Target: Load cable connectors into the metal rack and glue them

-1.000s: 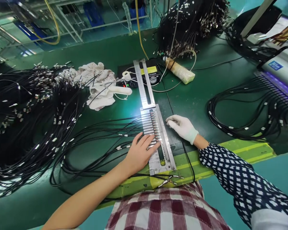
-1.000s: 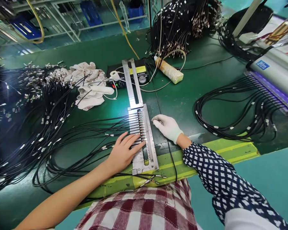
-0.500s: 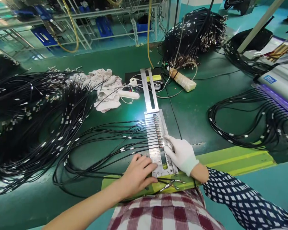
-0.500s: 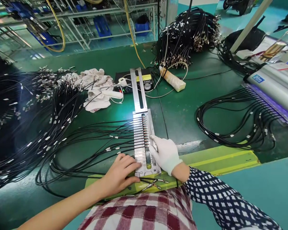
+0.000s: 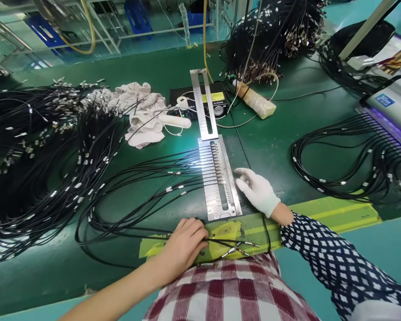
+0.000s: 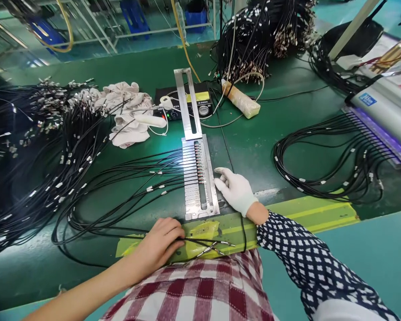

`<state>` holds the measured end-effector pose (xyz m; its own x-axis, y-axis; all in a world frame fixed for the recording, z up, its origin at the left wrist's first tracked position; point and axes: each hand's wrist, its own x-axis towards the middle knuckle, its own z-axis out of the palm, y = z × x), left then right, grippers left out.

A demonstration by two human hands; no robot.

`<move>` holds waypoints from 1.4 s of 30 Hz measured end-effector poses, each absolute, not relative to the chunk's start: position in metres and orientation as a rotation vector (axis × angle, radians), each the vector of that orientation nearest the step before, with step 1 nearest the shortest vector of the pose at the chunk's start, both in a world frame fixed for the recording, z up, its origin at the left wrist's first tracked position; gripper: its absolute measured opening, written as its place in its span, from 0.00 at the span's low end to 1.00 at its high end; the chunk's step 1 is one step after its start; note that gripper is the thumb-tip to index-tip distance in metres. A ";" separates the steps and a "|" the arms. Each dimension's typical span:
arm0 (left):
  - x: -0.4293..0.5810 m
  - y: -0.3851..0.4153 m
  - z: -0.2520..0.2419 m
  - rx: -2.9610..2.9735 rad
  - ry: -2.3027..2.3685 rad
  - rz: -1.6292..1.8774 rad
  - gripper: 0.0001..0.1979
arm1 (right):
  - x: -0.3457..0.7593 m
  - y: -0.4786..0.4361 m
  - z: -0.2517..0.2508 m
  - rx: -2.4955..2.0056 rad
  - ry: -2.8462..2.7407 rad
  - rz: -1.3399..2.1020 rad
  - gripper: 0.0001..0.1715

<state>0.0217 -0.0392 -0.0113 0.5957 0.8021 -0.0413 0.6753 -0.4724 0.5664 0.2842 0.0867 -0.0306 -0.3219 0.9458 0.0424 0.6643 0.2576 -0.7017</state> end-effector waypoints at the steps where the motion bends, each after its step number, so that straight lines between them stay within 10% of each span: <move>1: 0.022 -0.042 -0.010 2.245 1.169 0.328 0.05 | 0.286 0.086 -0.032 -1.448 -2.053 0.826 0.19; 27: 0.069 0.065 -0.026 2.345 1.462 0.630 0.06 | 0.274 0.084 -0.032 -1.150 -2.261 0.499 0.12; 42: -0.018 -0.018 0.001 2.168 1.780 0.372 0.09 | 0.271 0.082 -0.035 -0.915 -2.256 0.487 0.08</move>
<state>-0.0176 -0.0175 0.0009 0.1938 0.9810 0.0039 0.9005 -0.1795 0.3961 0.2708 0.0816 -0.0349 -0.5473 0.7201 0.4266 0.4797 0.6875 -0.5452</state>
